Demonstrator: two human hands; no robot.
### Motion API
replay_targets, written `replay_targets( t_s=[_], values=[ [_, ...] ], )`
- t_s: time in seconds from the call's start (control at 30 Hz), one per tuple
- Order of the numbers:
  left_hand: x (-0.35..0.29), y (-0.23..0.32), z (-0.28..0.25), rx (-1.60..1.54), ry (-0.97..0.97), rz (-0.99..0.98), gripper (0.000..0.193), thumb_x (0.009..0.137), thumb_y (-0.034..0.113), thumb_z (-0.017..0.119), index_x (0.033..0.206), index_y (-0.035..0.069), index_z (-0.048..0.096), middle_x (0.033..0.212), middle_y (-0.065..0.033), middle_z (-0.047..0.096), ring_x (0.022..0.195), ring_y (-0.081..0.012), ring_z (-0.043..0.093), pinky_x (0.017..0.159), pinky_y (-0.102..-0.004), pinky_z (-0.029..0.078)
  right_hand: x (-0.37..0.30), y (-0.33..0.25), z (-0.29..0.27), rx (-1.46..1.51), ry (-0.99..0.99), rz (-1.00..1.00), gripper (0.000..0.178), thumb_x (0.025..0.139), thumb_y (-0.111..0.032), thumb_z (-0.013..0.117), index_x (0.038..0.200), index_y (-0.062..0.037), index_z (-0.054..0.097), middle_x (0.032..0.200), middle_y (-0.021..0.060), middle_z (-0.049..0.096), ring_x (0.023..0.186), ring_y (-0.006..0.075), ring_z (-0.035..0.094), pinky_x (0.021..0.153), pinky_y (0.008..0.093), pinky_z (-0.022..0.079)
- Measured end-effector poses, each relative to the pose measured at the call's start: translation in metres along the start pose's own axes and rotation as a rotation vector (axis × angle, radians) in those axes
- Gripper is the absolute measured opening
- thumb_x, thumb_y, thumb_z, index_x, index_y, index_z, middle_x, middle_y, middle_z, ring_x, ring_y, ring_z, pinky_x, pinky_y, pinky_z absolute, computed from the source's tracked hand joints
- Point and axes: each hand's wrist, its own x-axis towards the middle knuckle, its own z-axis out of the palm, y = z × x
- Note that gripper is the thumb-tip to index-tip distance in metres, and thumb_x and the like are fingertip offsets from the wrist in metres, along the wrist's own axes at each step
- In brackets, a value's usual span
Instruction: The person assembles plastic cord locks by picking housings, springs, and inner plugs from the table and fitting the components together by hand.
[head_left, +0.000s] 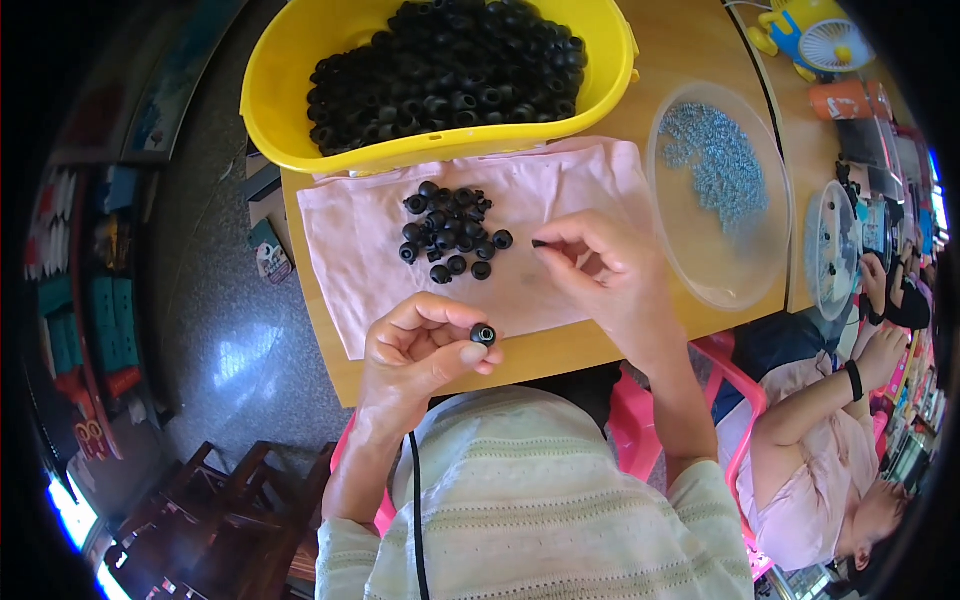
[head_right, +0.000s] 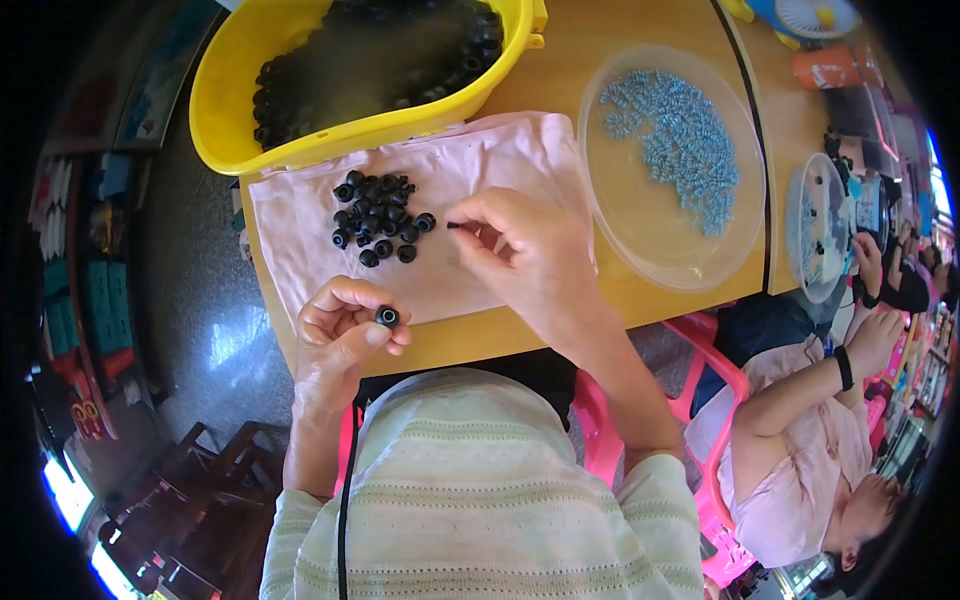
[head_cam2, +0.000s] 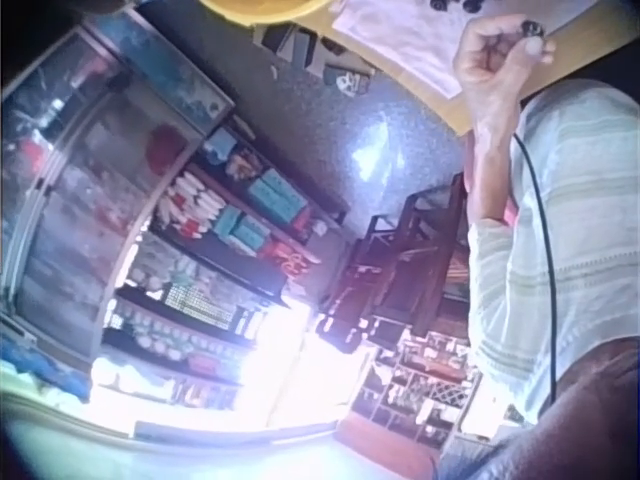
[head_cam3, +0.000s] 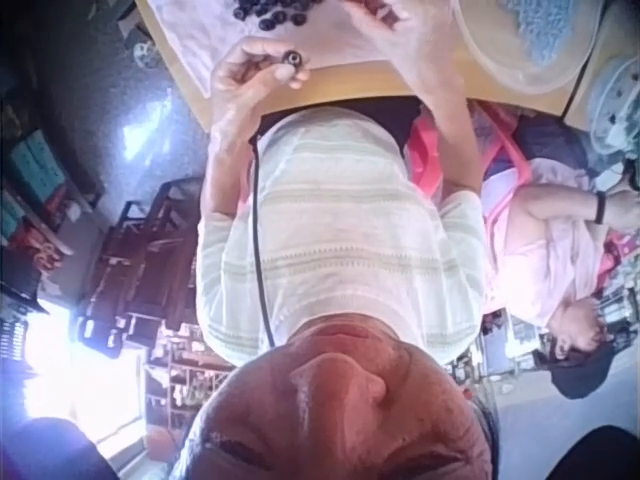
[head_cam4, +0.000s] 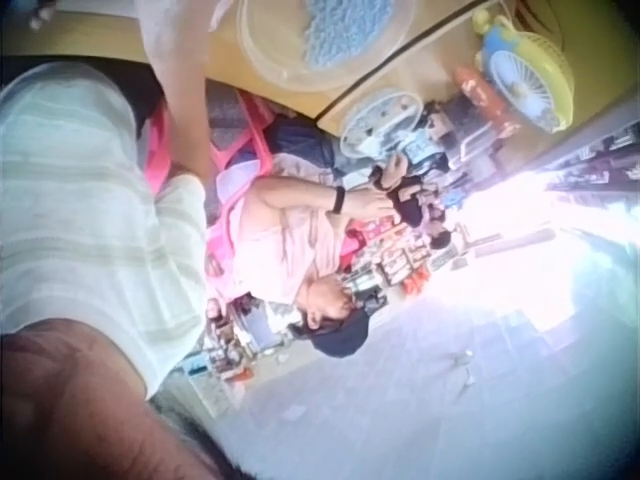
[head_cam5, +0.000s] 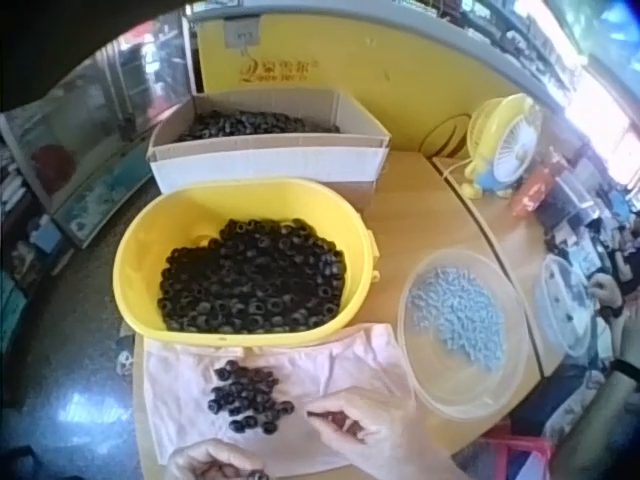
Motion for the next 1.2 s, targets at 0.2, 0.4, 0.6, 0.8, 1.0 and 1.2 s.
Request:
replay_targets(
  t_s=[0.2, 0.4, 0.6, 0.8, 1.0, 1.2],
  values=[
    [0.001, 0.003, 0.006, -0.058, -0.053, 0.046, 0.02, 0.08, -0.006, 0.064, 0.098, -0.004, 0.056, 0.094, -0.0144, 0.064, 0.086, -0.0203, 0.066, 0.075, -0.0306, 0.056, -0.018, -0.027, -0.012, 0.673, -0.08, 0.202, 0.01, 0.082, 0.0, 0.065, 0.092, -0.0013, 0.066, 0.09, 0.0024, 0.061, 0.066, 0.003, 0.054, 0.051, 0.0167, 0.041],
    [-0.004, 0.006, 0.012, -0.083, -0.101, 0.059, 0.021, 0.079, -0.006, 0.066, 0.097, -0.004, 0.055, 0.093, -0.0165, 0.064, 0.084, -0.0211, 0.066, 0.073, -0.0305, 0.057, -0.027, -0.042, -0.007, 0.741, -0.101, 0.052, 0.01, 0.082, 0.001, 0.066, 0.092, -0.0002, 0.066, 0.089, 0.005, 0.06, 0.072, 0.0057, 0.057, 0.055, 0.0165, 0.042],
    [-0.012, 0.005, 0.016, -0.118, -0.095, 0.057, 0.022, 0.079, -0.006, 0.066, 0.097, -0.005, 0.055, 0.091, -0.0172, 0.064, 0.082, -0.0223, 0.067, 0.072, -0.032, 0.058, -0.032, -0.047, -0.006, 0.715, -0.142, 0.063, 0.008, 0.083, -0.001, 0.065, 0.091, -0.0003, 0.066, 0.089, 0.0054, 0.06, 0.073, 0.0068, 0.058, 0.057, 0.017, 0.043],
    [-0.015, 0.007, 0.019, -0.135, -0.103, 0.014, 0.021, 0.079, -0.006, 0.066, 0.097, -0.005, 0.056, 0.091, -0.017, 0.064, 0.082, -0.0226, 0.067, 0.073, -0.032, 0.058, -0.036, -0.052, -0.006, 0.779, -0.142, 0.141, 0.007, 0.083, -0.001, 0.066, 0.09, -0.0007, 0.067, 0.087, 0.0053, 0.061, 0.071, 0.0065, 0.058, 0.056, 0.0175, 0.045],
    [-0.013, 0.006, 0.017, -0.042, -0.091, 0.117, 0.018, 0.08, -0.005, 0.066, 0.096, -0.004, 0.058, 0.09, -0.0157, 0.064, 0.082, -0.0222, 0.067, 0.072, -0.0313, 0.057, -0.034, -0.051, -0.007, 0.542, -0.108, 0.002, 0.009, 0.082, -0.002, 0.066, 0.091, 0.0002, 0.067, 0.085, 0.007, 0.061, 0.071, 0.0087, 0.059, 0.056, 0.0185, 0.046],
    [-0.011, 0.007, 0.015, -0.271, -0.151, -0.107, 0.018, 0.08, -0.002, 0.067, 0.095, -0.002, 0.059, 0.09, -0.0154, 0.065, 0.079, -0.0219, 0.067, 0.071, -0.0317, 0.056, -0.037, -0.051, -0.007, 0.491, -0.096, -0.073, 0.013, 0.082, 0.0, 0.066, 0.095, 0.0008, 0.065, 0.086, 0.0064, 0.061, 0.071, 0.0085, 0.059, 0.056, 0.0204, 0.046]
  ],
)
